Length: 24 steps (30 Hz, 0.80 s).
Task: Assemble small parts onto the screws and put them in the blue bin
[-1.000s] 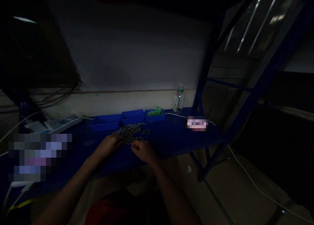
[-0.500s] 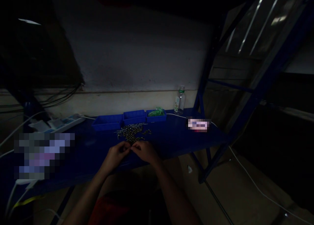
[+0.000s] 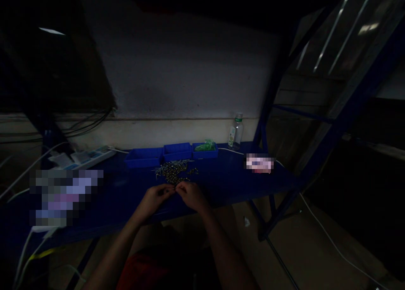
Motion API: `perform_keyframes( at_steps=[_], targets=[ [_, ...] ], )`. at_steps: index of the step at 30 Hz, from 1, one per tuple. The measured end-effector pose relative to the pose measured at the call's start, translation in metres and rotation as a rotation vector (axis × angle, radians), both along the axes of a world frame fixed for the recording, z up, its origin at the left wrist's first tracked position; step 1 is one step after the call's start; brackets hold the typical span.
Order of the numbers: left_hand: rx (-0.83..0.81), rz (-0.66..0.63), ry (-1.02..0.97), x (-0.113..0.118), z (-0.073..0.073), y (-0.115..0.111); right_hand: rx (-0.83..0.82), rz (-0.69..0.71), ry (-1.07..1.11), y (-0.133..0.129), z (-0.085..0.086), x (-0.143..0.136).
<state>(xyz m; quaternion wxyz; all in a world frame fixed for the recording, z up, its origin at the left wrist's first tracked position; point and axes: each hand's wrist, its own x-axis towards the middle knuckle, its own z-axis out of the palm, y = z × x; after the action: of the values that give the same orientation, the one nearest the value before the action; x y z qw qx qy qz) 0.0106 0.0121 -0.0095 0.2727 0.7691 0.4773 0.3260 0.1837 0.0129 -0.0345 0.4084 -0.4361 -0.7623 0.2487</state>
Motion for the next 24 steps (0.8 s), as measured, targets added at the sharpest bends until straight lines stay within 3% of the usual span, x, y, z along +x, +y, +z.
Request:
perform_keyframes(
  at_steps=[15,24],
  targets=[
    [-0.001,-0.049,-0.144,-0.0006,0.0013,-0.0018,-0.030,0.020,0.075,0.0010,0.0007,0.0006],
    [-0.039,-0.069,-0.052,-0.0004,0.0023,-0.0037,-0.077,0.006,0.046,0.0012,-0.0011,0.0006]
  ],
)
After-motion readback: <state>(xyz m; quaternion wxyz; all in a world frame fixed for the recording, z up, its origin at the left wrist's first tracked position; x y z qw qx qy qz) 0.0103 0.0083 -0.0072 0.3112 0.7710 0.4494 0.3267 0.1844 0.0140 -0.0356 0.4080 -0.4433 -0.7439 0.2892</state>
